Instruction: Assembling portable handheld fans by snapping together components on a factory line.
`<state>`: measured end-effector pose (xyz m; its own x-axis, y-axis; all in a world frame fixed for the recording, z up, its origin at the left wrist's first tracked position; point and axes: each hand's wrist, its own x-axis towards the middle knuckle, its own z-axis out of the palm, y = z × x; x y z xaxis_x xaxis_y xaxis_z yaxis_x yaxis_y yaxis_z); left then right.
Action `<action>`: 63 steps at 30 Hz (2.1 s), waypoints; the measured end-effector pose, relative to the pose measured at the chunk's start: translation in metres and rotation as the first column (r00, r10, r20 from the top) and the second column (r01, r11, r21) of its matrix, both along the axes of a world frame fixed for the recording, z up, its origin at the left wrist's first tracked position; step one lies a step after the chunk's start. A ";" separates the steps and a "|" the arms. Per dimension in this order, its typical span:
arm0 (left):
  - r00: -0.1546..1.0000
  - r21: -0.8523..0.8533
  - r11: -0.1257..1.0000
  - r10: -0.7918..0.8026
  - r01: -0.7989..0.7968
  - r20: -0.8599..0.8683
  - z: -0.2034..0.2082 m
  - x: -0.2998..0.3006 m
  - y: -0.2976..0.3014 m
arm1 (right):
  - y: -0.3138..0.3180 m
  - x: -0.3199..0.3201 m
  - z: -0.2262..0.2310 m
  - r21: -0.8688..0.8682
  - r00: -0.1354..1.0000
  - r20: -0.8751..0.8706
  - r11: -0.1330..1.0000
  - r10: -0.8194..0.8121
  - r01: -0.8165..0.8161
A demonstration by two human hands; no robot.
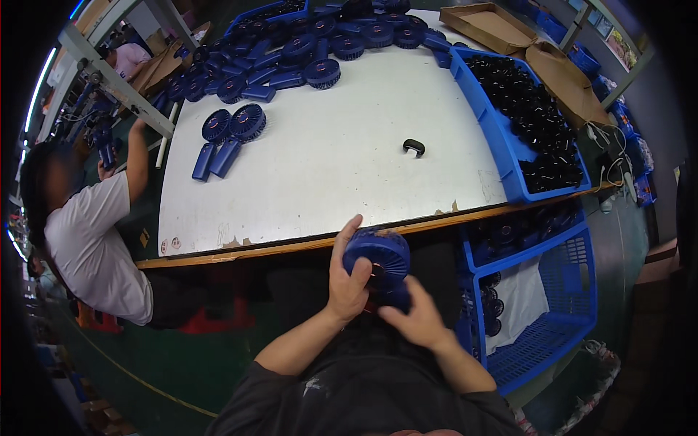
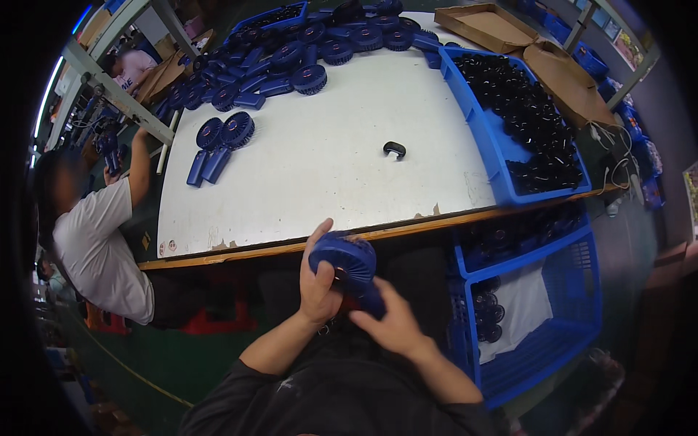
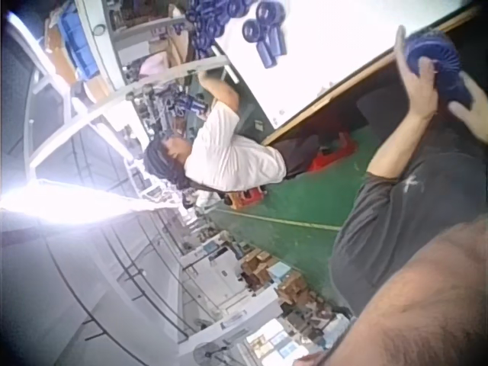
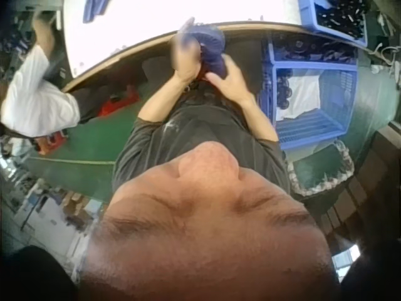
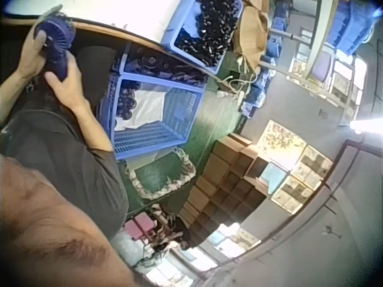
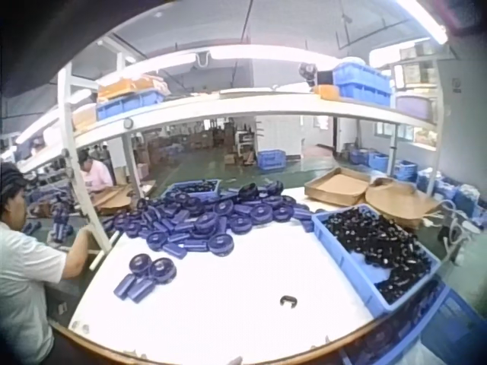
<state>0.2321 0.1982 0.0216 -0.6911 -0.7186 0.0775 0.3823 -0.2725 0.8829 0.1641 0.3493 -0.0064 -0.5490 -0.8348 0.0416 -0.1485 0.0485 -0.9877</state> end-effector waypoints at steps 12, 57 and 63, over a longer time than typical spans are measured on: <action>0.815 0.354 0.734 -0.518 0.579 -0.259 0.025 0.027 -0.046 | -0.092 -0.079 0.165 0.503 0.699 -0.395 0.776 0.597 -0.379; 0.913 0.468 0.796 -0.402 0.384 -0.067 0.029 0.020 -0.022 | -0.079 -0.052 0.103 -0.056 0.563 -0.822 0.972 0.085 -0.227; 0.967 0.342 0.913 -0.250 0.221 0.044 0.015 0.014 -0.007 | -0.065 -0.018 0.081 -0.003 0.584 -0.811 0.999 0.028 -0.052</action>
<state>0.2459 0.1913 0.0363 -0.8370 -0.5080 -0.2034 0.1986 -0.6283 0.7522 0.1457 0.2839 0.0743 -0.2438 -0.8473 0.4719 -0.8896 0.0015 -0.4568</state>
